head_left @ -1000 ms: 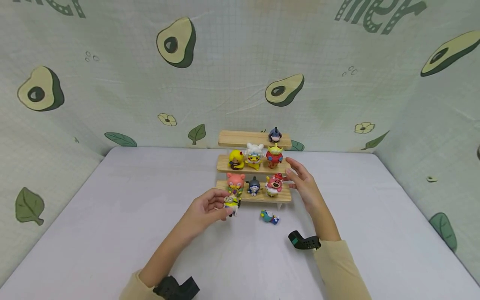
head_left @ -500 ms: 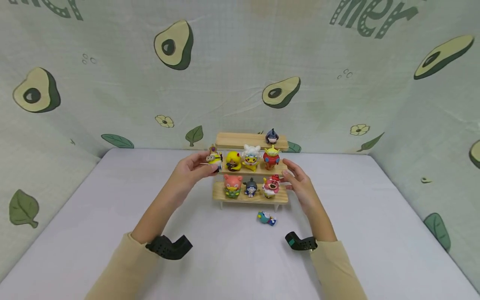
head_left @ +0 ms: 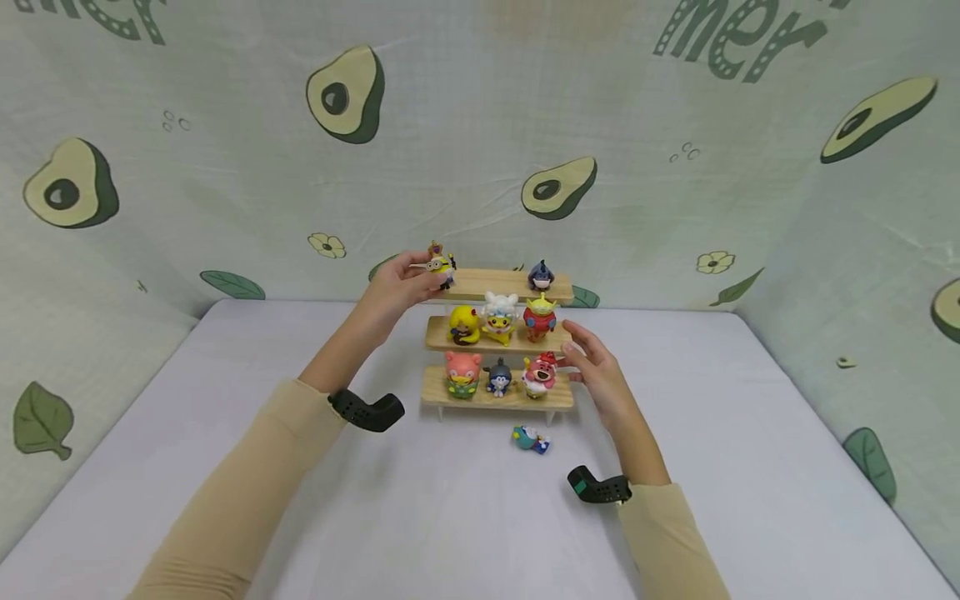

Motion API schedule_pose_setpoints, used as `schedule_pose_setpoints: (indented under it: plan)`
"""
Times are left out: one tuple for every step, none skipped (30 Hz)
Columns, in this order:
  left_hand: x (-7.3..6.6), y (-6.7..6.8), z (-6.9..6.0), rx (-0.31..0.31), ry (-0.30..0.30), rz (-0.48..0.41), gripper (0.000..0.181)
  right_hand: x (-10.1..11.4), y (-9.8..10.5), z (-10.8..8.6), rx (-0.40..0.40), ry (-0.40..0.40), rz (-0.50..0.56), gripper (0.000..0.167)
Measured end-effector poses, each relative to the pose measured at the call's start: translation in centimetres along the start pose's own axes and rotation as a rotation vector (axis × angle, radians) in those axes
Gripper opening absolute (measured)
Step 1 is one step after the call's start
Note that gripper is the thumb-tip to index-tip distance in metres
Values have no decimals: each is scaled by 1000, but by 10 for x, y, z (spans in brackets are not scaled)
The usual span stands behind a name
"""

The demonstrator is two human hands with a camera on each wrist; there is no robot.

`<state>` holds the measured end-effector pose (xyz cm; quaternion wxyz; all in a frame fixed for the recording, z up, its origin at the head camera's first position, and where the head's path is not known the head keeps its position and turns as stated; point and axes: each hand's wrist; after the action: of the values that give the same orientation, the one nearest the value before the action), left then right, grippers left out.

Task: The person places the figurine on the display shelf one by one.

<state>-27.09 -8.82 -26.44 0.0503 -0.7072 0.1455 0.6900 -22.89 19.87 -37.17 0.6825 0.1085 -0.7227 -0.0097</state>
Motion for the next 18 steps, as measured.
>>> schedule_pose_setpoints:
  plan:
    - [0,0,4,-3,6,15,56,0,0,0,-1,-1,0,53]
    - [-1,-1,8,-5,13,22,55,0,0,0,-3,-2,1,53]
    - [-1,-2,12,-6,17,32,55,-1,-1,0,-5,-1,1,52]
    - [0,-2,16,-4,19,44,54,-1,-1,0,-7,0,0,52]
    - [0,-4,19,-2,19,58,54,-1,-1,1,-8,2,1,52]
    - [0,-5,22,4,17,71,54,-2,-1,1,-9,3,1,52]
    - [0,-6,25,12,12,90,53,-2,-1,1,-9,5,1,52]
    - [0,-8,28,20,7,102,52,-3,0,1,-11,7,0,52]
    - [0,-10,30,30,0,113,51,-3,0,1,-11,9,-1,52]
    - [0,-12,33,39,-3,122,51,-3,0,1,-11,10,1,52]
    - [-1,-14,35,49,-4,135,50,-3,0,1,-10,11,0,52]
    - [-1,-17,37,60,-7,141,50,-3,0,1,-11,10,0,52]
    - [-2,-19,39,62,-6,167,50,-3,0,1,-11,10,-1,53]
    - [-3,-21,41,65,-5,187,50,-3,0,1,-12,9,0,53]
    - [-3,-23,44,67,-2,213,50,-3,1,1,-11,8,1,53]
    - [-4,-25,46,70,-1,248,50,-3,1,1,-10,8,-3,54]
    - [-6,-27,48,75,-3,274,50,-3,1,1,-10,9,-6,54]
    - [-7,-29,50,81,-5,297,50,-3,1,1,-14,6,-5,54]
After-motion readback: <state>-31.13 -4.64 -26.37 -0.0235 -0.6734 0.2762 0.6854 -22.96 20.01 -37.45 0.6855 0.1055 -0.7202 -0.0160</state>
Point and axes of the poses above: each hand's wrist, its own z-axis towards the middle knuckle, its own y-axis out of the back of the hand, x = y × z, and after that the axes turned 6 degrees about x, right-handed
